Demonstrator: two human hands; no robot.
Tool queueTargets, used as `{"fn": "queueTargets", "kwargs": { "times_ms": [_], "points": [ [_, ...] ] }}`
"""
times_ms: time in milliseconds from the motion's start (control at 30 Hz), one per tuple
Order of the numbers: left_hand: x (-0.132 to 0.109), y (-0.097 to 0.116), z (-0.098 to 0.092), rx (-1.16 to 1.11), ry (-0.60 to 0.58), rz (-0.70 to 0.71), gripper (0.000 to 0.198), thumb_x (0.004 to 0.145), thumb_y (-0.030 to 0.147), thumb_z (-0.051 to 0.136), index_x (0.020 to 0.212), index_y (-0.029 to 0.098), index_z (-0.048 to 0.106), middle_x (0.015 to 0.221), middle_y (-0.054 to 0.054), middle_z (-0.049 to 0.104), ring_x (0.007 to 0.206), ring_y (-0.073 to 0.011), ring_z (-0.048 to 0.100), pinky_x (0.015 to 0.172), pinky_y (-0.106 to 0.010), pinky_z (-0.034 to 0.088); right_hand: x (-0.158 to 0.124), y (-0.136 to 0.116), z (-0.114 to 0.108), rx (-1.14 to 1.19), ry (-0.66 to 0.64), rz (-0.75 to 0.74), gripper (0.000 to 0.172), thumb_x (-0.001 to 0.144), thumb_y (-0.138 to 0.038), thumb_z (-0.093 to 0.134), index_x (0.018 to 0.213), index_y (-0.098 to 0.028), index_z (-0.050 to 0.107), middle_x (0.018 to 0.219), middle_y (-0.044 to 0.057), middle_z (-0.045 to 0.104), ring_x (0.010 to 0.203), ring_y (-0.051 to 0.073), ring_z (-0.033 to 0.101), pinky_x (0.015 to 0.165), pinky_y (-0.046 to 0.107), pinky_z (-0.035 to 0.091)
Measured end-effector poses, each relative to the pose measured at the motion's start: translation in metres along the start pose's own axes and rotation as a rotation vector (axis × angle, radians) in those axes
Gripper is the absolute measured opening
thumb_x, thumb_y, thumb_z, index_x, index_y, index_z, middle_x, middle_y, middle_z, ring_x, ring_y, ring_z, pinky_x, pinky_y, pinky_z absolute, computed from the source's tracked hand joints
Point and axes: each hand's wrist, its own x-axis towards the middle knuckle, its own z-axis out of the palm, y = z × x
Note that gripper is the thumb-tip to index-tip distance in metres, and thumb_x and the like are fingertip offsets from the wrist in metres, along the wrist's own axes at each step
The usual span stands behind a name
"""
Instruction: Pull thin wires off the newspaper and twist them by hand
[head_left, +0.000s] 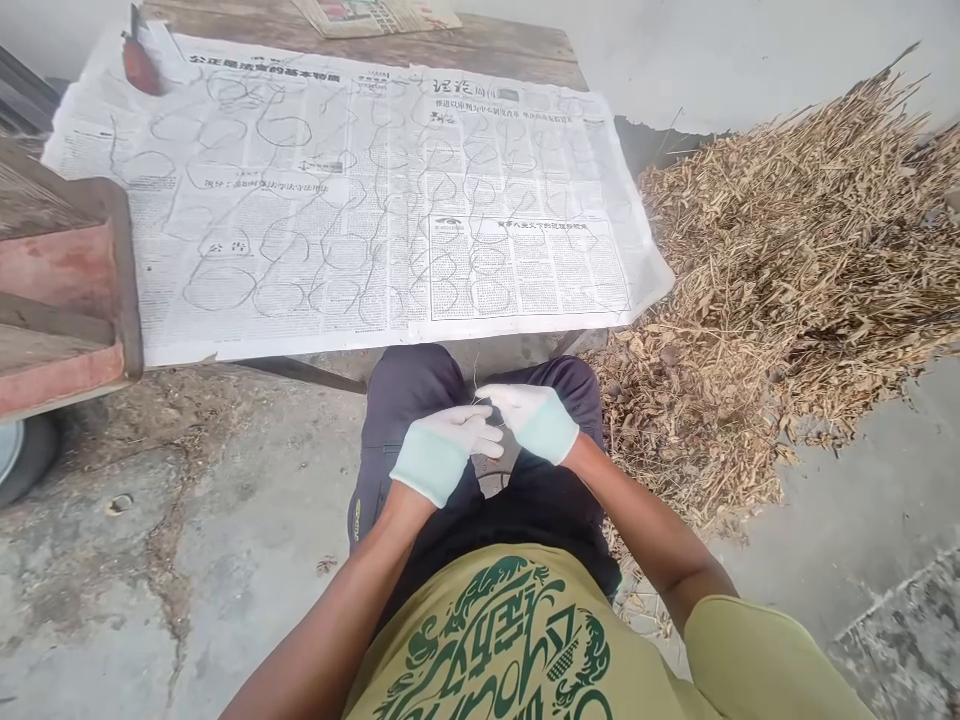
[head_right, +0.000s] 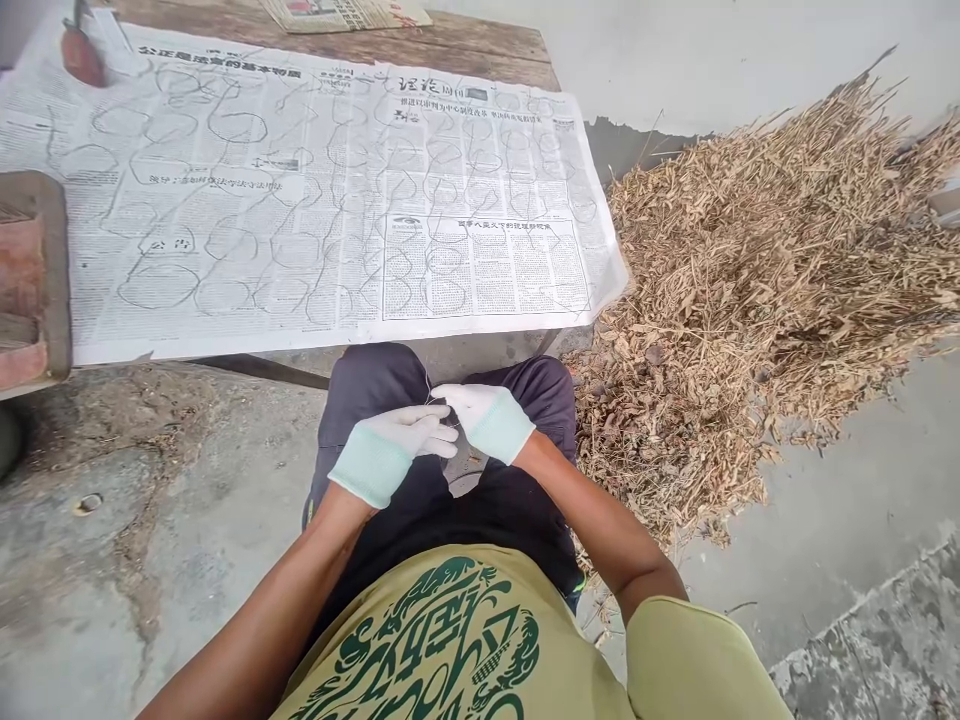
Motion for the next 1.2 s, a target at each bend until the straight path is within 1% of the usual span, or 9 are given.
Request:
{"fn": "queueTargets", "kwargs": {
  "times_ms": [200, 433, 533, 600, 767, 833, 900, 1000, 1200],
  "points": [
    [-0.007, 0.006, 0.002, 0.128, 0.042, 0.064, 0.039, 0.084, 0.045, 0.069, 0.107, 0.015, 0.074, 0.086, -0.009, 0.082, 0.069, -0.022, 0.078, 0.075, -0.034, 0.058, 0.002, 0.006, -0.006, -0.053, -0.024, -0.005, 0.033, 0.105, -0.02, 0.051, 0.124, -0.022, 0.078, 0.11, 0.005, 0.08, 0.095, 0.017, 0.075, 0.091, 0.026, 0.055],
    [-0.015, 0.017, 0.004, 0.467, 0.116, 0.061, 0.022, 0.087, 0.033, 0.054, 0.077, 0.021, 0.07, 0.062, 0.0, 0.073, 0.053, -0.0152, 0.065, 0.058, -0.027, 0.049, 0.004, -0.006, -0.014, 0.039, -0.153, 0.023, 0.033, 0.103, -0.018, 0.052, 0.12, -0.019, 0.08, 0.108, 0.004, 0.08, 0.092, 0.016, 0.075, 0.092, 0.026, 0.055],
    [-0.016, 0.018, -0.001, 0.504, 0.015, 0.109, 0.021, 0.086, 0.03, 0.051, 0.073, 0.022, 0.066, 0.053, 0.003, 0.065, 0.047, -0.013, 0.057, 0.056, -0.026, 0.048, 0.008, -0.011, -0.025, 0.187, -0.257, 0.112, 0.031, 0.099, -0.021, 0.06, 0.123, -0.019, 0.079, 0.11, 0.004, 0.08, 0.095, 0.017, 0.074, 0.094, 0.028, 0.056],
    [-0.018, 0.02, -0.005, 0.427, -0.122, 0.137, 0.02, 0.085, 0.031, 0.052, 0.07, 0.022, 0.063, 0.046, 0.005, 0.058, 0.044, -0.0127, 0.052, 0.062, -0.029, 0.053, 0.012, -0.011, -0.031, 0.341, -0.277, 0.179, 0.029, 0.092, -0.023, 0.069, 0.119, -0.018, 0.08, 0.108, 0.005, 0.08, 0.098, 0.018, 0.074, 0.094, 0.03, 0.057],
    [-0.021, 0.028, -0.016, 0.309, -0.443, 0.124, 0.033, 0.085, 0.05, 0.064, 0.068, 0.022, 0.064, 0.036, 0.007, 0.046, 0.04, -0.0131, 0.049, 0.073, -0.038, 0.061, 0.015, -0.006, -0.03, 0.622, -0.291, 0.182, 0.019, 0.08, -0.028, 0.082, 0.094, -0.017, 0.084, 0.095, 0.005, 0.079, 0.086, 0.017, 0.072, 0.083, 0.03, 0.059],
    [-0.021, 0.029, -0.02, 0.318, -0.486, 0.107, 0.038, 0.084, 0.055, 0.067, 0.067, 0.021, 0.065, 0.038, 0.004, 0.05, 0.039, -0.0126, 0.047, 0.06, -0.032, 0.056, 0.013, -0.005, -0.026, 0.658, -0.277, 0.166, 0.014, 0.079, -0.028, 0.084, 0.087, -0.017, 0.083, 0.088, 0.004, 0.077, 0.081, 0.017, 0.071, 0.08, 0.029, 0.058],
    [-0.021, 0.03, -0.022, 0.333, -0.511, 0.08, 0.04, 0.083, 0.057, 0.067, 0.067, 0.02, 0.066, 0.046, -0.001, 0.061, 0.037, -0.0107, 0.043, 0.045, -0.025, 0.041, 0.01, -0.006, -0.022, 0.688, -0.272, 0.167, 0.015, 0.078, -0.03, 0.085, 0.084, -0.017, 0.082, 0.085, 0.004, 0.076, 0.079, 0.017, 0.07, 0.078, 0.03, 0.057],
    [-0.022, 0.03, -0.021, 0.341, -0.551, 0.028, 0.041, 0.082, 0.057, 0.067, 0.065, 0.019, 0.065, 0.056, -0.008, 0.071, 0.034, -0.0082, 0.037, 0.039, -0.023, 0.024, 0.007, -0.006, -0.018, 0.739, -0.26, 0.183, 0.019, 0.075, -0.033, 0.088, 0.079, -0.016, 0.081, 0.081, 0.005, 0.076, 0.077, 0.018, 0.07, 0.076, 0.031, 0.057],
    [-0.031, 0.031, -0.014, 0.366, -0.526, -0.007, 0.038, 0.079, 0.056, 0.067, 0.064, 0.02, 0.064, 0.053, -0.006, 0.067, 0.038, -0.0114, 0.044, 0.04, -0.024, 0.027, 0.008, -0.001, -0.019, 0.788, -0.142, 0.234, 0.016, 0.078, -0.028, 0.082, 0.073, -0.014, 0.077, 0.073, 0.005, 0.073, 0.068, 0.016, 0.067, 0.069, 0.029, 0.054]
  ]
}}
